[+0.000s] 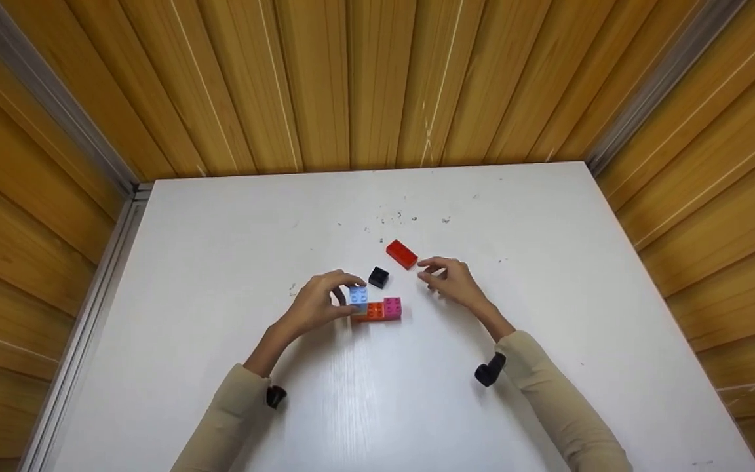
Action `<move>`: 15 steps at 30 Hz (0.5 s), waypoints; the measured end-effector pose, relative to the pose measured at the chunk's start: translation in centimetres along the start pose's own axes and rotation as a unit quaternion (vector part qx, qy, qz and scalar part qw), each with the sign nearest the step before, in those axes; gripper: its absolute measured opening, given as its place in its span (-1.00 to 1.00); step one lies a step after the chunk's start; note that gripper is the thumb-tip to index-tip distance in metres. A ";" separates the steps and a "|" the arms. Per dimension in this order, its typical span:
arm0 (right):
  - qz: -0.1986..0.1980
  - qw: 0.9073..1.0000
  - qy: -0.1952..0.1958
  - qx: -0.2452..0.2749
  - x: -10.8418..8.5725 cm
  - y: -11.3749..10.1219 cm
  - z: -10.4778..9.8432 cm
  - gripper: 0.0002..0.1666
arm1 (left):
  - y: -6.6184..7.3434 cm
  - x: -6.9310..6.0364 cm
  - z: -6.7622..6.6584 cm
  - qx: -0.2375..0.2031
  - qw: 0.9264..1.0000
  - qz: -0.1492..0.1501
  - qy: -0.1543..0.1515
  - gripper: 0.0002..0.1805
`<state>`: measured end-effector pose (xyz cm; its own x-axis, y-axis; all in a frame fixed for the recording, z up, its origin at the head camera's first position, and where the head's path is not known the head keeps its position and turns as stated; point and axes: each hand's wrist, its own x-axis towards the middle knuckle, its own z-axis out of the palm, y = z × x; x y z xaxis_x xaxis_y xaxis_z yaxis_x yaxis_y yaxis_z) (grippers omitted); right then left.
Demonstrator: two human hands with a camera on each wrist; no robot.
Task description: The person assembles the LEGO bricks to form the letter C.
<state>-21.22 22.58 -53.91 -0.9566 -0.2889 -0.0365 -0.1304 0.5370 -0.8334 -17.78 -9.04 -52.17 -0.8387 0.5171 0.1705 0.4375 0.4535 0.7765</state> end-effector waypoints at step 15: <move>-0.075 0.988 0.133 -0.026 3.3 1.0 2.9 -0.46 | -1.3 -2.0 0.9 -0.078 0.996 0.001 0.048 -0.52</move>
<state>-23.78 19.90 -56.45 -0.9590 -0.1548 0.2374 -0.2833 0.5457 -0.7886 -16.39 -10.03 -54.07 -0.8683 0.4429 0.2235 0.3897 0.3302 0.8597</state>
